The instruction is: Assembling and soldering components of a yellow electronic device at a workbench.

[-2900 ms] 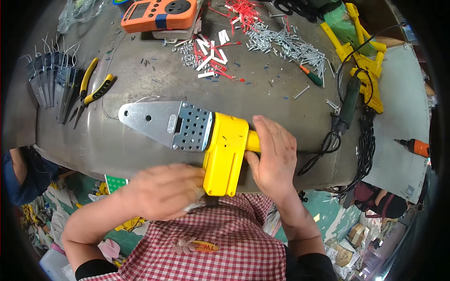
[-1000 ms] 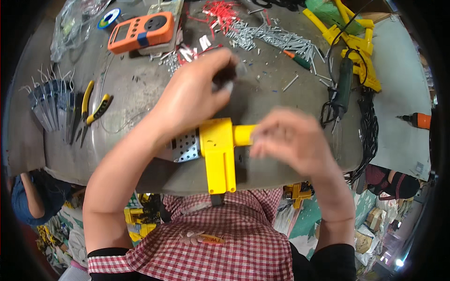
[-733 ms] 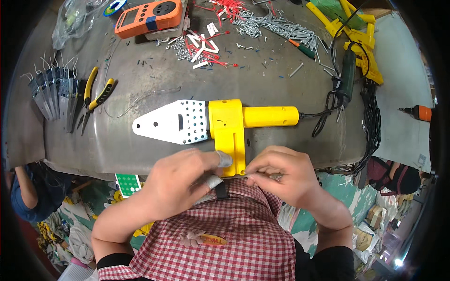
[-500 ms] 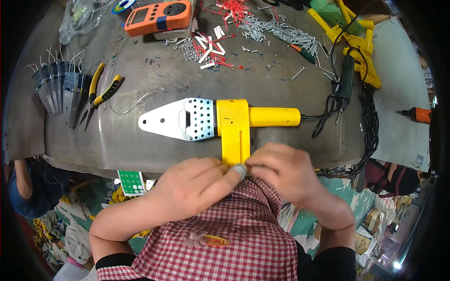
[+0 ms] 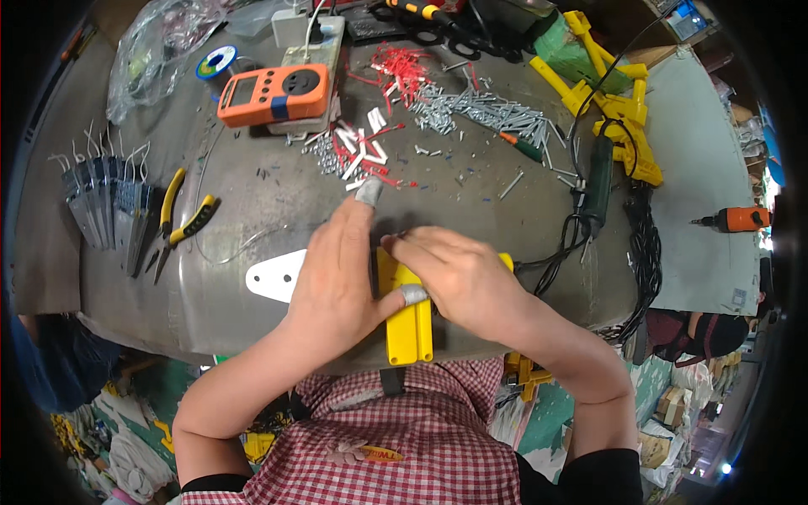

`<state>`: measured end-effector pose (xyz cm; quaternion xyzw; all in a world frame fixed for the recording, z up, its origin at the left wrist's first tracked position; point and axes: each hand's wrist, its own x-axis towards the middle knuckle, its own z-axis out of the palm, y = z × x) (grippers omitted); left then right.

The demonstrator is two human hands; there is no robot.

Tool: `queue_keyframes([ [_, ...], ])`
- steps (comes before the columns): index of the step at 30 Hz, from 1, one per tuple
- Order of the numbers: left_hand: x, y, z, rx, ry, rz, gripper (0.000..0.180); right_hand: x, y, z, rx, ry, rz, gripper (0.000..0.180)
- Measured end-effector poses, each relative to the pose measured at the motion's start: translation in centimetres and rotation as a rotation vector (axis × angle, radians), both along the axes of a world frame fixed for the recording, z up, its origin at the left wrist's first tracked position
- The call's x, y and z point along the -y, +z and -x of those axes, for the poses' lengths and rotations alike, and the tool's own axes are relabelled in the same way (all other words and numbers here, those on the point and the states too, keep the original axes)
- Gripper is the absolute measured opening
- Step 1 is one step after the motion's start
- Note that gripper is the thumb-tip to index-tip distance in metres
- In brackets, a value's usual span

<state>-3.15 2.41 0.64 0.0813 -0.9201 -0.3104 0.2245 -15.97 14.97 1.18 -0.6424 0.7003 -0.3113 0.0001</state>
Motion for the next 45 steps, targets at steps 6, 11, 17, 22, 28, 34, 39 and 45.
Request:
queue_keyframes([
  [6, 1.1, 1.2, 1.7, 0.081, -0.272, 0.133, 0.043, 2.9, -0.9, 10.0, -0.022, -0.226, -0.092, 0.007],
  [11, 3.7, 0.2, 7.4, 0.090, -0.247, 0.091, 0.027, 4.2, -2.3, 11.6, -0.248, -0.241, -0.190, 0.011],
  [17, 6.3, -2.0, 13.8, 0.099, -0.280, 0.421, 0.025, -1.5, 1.6, 9.5, 0.510, -0.376, -0.238, 0.013],
  [22, 6.7, -2.3, 14.2, 0.160, -0.263, 0.562, 0.028, -8.1, 3.4, 4.3, 0.551, -0.325, -0.159, 0.030],
  [28, 1.4, 1.5, 12.0, 0.147, -0.401, -0.084, 0.020, -8.4, 0.5, 1.7, 0.165, -0.327, 0.010, 0.053],
  [34, -1.9, 1.2, 11.1, 0.256, -0.554, -0.130, 0.026, -8.7, -2.2, 1.6, 0.015, -0.367, 0.131, 0.036],
  [39, -3.7, 1.2, 7.8, 0.145, -0.533, 0.252, 0.045, -9.4, -3.6, 1.3, -0.020, -0.363, 0.222, 0.026],
  [45, -4.6, 1.1, 7.7, 0.143, -0.494, 0.311, 0.048, -10.0, -1.4, 4.4, 0.271, -0.213, 0.045, 0.014],
])
